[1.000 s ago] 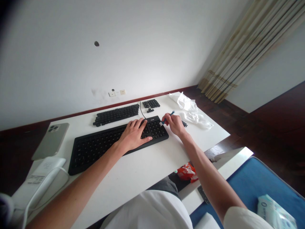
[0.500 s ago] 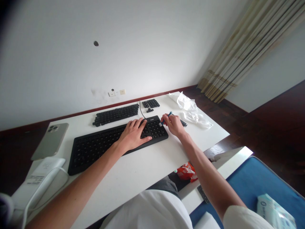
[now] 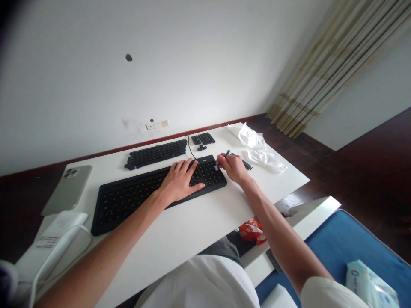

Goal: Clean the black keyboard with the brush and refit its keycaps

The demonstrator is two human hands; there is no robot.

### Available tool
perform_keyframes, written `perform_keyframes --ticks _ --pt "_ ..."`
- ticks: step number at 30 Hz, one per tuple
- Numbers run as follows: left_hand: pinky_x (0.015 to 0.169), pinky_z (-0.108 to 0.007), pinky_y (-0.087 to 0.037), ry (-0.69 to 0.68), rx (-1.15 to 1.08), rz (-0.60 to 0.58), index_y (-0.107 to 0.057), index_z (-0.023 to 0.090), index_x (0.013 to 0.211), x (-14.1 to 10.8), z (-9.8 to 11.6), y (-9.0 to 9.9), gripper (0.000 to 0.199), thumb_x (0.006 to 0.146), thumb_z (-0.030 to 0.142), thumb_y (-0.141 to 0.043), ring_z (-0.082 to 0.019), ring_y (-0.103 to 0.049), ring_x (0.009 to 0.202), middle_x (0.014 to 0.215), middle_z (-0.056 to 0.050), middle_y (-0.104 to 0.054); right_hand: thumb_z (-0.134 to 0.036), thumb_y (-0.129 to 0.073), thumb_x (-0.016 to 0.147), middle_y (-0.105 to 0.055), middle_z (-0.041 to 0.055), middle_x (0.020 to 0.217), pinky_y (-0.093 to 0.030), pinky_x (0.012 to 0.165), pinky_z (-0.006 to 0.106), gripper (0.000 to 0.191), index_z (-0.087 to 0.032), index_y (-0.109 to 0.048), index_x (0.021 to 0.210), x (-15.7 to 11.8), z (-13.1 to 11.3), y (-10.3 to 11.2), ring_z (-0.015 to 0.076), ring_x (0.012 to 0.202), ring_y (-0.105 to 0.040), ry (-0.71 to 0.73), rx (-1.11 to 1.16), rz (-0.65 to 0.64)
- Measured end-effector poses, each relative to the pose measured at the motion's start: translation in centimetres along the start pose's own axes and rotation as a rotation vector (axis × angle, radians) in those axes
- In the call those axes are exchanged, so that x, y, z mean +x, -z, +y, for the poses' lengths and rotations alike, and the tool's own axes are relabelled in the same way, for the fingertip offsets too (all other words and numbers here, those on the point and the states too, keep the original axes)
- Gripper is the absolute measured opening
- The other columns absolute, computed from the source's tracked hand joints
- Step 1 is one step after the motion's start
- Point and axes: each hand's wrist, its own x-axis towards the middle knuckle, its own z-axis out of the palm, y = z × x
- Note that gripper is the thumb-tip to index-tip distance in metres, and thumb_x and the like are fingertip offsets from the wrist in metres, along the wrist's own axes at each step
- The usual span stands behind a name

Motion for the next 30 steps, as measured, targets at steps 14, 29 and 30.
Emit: perform_keyframes --ticks 14,29,30 --pt "0.122 -0.055 -0.032 -0.001 -0.003 0.003 -0.046 0.013 0.159 0.0 0.0 0.0 0.086 0.098 0.074 -0.048 -0.040 -0.044 0.143 0.165 -0.018 -0.043 -0.059 -0.033 0.110 -0.066 0.0021 0.070 -0.047 0.069 0.031 0.057 -0.023 -0.069 0.084 0.0 -0.2 0.1 0.0165 0.062 -0.059 -0.004 0.003 -0.054" --pt "0.122 -0.055 -0.032 -0.001 -0.005 -0.019 -0.044 0.011 0.160 -0.1 0.1 0.4 0.087 0.099 0.074 -0.047 -0.040 -0.043 0.144 0.165 -0.019 -0.042 -0.055 -0.048 0.107 -0.080 0.0068 0.090 -0.054 0.076 0.035 0.045 -0.022 -0.079 0.107 0.0 0.0 1.2 0.0232 0.080 -0.072 0.074 -0.041 -0.152" --pt "0.122 -0.055 -0.032 0.000 -0.003 -0.022 -0.044 0.011 0.160 -0.1 0.1 0.4 0.088 0.099 0.074 -0.047 -0.040 -0.043 0.145 0.165 -0.020 -0.042 -0.054 -0.049 0.107 -0.080 0.0067 0.091 -0.054 0.075 0.036 0.044 -0.022 -0.079 0.108 -0.1 0.1 1.3 0.0233 0.080 -0.072 0.076 -0.051 -0.151"
